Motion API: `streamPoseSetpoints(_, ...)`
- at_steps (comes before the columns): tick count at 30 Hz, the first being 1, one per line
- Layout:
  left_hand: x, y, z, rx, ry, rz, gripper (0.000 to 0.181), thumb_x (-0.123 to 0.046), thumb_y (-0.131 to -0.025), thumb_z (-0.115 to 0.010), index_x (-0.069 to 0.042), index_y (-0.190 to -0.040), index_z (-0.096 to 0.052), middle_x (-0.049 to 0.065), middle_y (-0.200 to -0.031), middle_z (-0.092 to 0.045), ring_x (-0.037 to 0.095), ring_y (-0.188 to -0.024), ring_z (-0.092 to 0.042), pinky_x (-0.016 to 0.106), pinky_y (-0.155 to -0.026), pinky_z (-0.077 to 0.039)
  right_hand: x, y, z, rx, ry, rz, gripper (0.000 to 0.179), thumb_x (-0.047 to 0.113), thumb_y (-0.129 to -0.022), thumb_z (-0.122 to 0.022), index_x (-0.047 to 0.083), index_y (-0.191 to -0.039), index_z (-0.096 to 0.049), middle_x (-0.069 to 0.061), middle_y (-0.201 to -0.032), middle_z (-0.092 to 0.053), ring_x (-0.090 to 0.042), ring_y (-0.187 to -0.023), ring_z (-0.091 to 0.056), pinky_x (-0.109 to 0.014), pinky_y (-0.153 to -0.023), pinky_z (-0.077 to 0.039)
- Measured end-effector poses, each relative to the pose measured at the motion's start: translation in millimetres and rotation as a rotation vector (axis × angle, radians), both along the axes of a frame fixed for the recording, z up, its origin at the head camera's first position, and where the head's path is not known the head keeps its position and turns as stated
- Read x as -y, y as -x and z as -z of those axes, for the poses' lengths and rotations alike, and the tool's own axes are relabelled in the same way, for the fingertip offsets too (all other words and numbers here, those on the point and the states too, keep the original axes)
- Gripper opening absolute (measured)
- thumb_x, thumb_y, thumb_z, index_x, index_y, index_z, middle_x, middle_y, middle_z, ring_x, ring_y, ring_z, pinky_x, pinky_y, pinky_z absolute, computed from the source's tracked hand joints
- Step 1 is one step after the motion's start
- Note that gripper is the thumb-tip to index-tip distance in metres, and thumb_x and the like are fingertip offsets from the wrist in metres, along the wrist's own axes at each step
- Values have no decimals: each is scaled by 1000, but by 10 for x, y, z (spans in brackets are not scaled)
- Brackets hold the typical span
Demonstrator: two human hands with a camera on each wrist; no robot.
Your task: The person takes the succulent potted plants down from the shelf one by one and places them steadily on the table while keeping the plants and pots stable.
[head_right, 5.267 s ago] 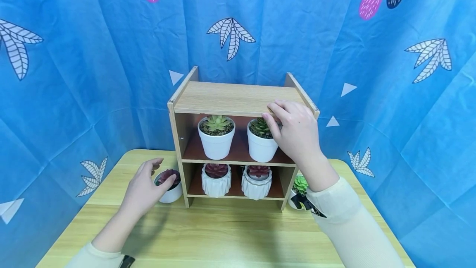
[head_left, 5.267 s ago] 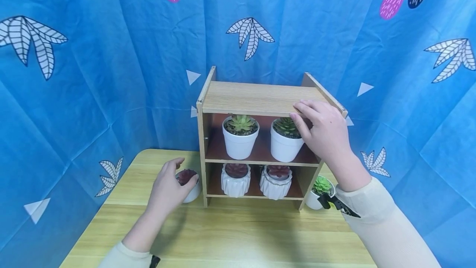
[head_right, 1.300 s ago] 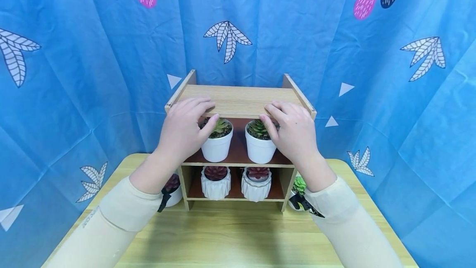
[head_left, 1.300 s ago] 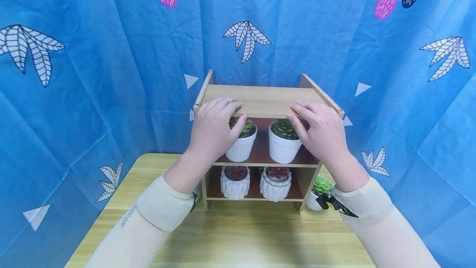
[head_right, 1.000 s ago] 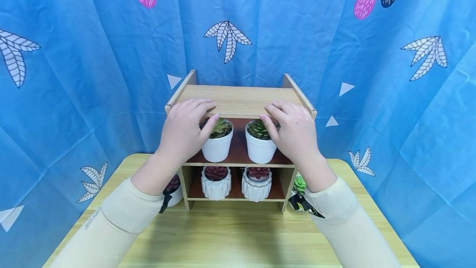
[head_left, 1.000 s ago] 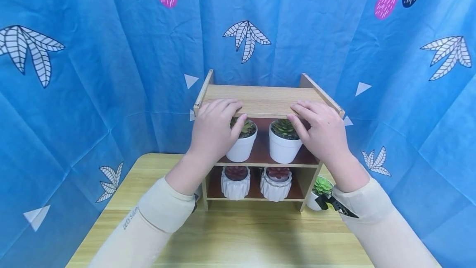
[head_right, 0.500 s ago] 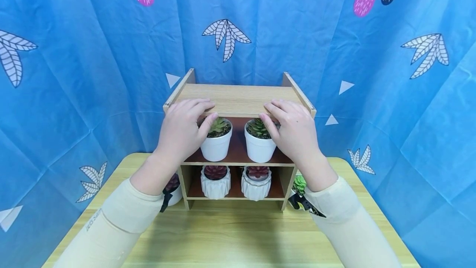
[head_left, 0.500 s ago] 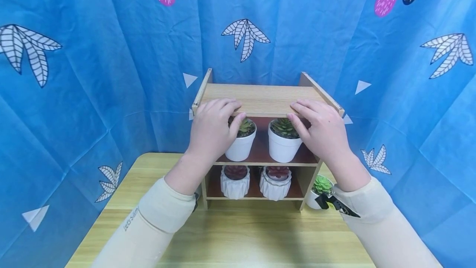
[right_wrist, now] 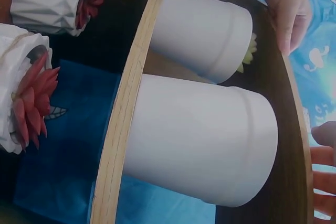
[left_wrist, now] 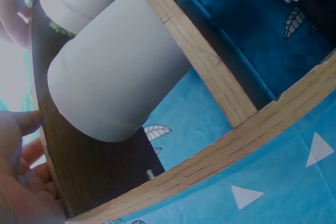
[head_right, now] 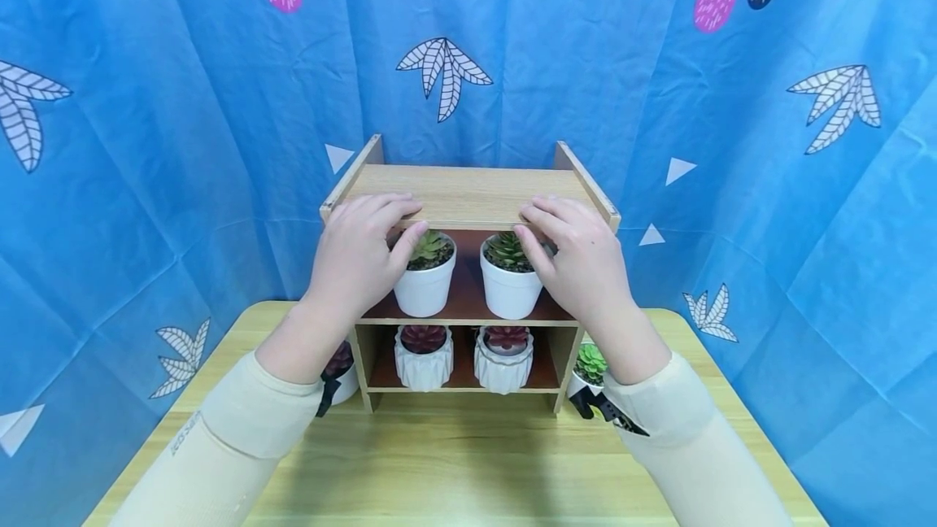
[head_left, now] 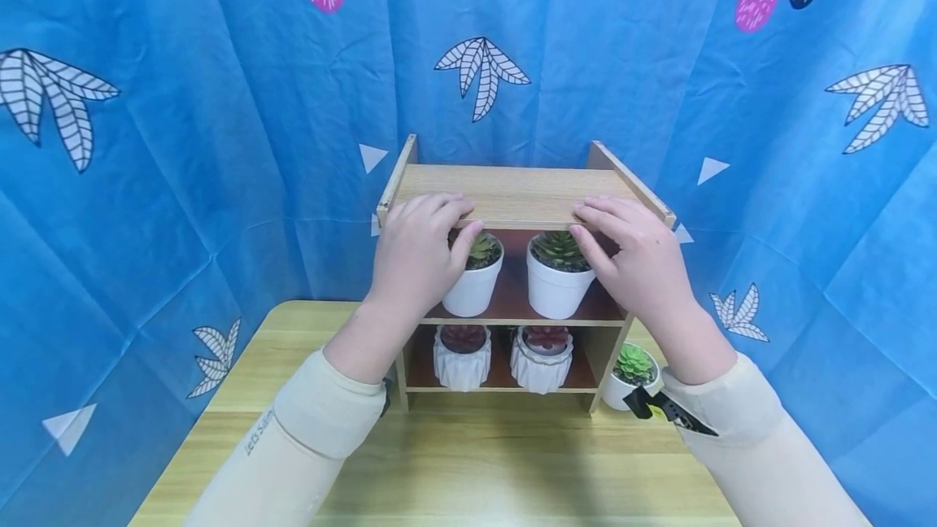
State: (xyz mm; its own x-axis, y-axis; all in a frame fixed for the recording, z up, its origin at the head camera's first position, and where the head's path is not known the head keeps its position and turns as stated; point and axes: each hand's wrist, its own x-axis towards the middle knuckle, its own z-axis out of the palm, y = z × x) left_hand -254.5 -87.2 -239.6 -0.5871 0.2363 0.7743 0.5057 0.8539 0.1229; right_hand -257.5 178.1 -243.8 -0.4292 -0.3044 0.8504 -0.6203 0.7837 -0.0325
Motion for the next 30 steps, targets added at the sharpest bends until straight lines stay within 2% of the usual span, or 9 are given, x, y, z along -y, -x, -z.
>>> streamPoseSetpoints(9, 3, 13, 9, 11, -4, 0, 34, -35, -98, -64, -12, -122, -73, 4, -125, -69, 25, -120, -61, 44, -104, -43, -18, -112, 19, -22, 0, -19, 29, 14, -87, -77, 3, -113, -75, -16, -120, -70, -34, -116, -63, -52, -98, -49)
streamPoseSetpoints(15, 6, 5, -3, 9, -6, 4, 33, -34, -99, -64, -12, -121, -73, 4, -125, -69, 26, -120, -61, 45, -105, -42, -32, -195, 47, -35, -21, -32, 30, 12, -85, -79, 1, -114, -75, -17, -120, -70, -35, -115, -64, -53, -94, -52)
streamPoseSetpoints(24, 17, 1, -13, 11, -8, 9, 34, -35, -99, -64, -12, -121, -73, 4, -125, -69, 26, -120, -61, 44, -105, -42, -51, -326, 99, -57, 3, -59, 30, 7, -83, -80, 1, -112, -76, -15, -117, -71, -35, -110, -65, -52, -89, -53)
streamPoseSetpoints(30, 21, 9, -10, 10, -13, 13, 34, -35, -99, -64, -12, -121, -73, 4, -125, -70, 26, -120, -61, 44, -105, -42, -81, -387, 171, -28, 14, -38, 28, 6, -83, -80, 0, -110, -76, -16, -116, -71, -35, -111, -64, -51, -89, -53)
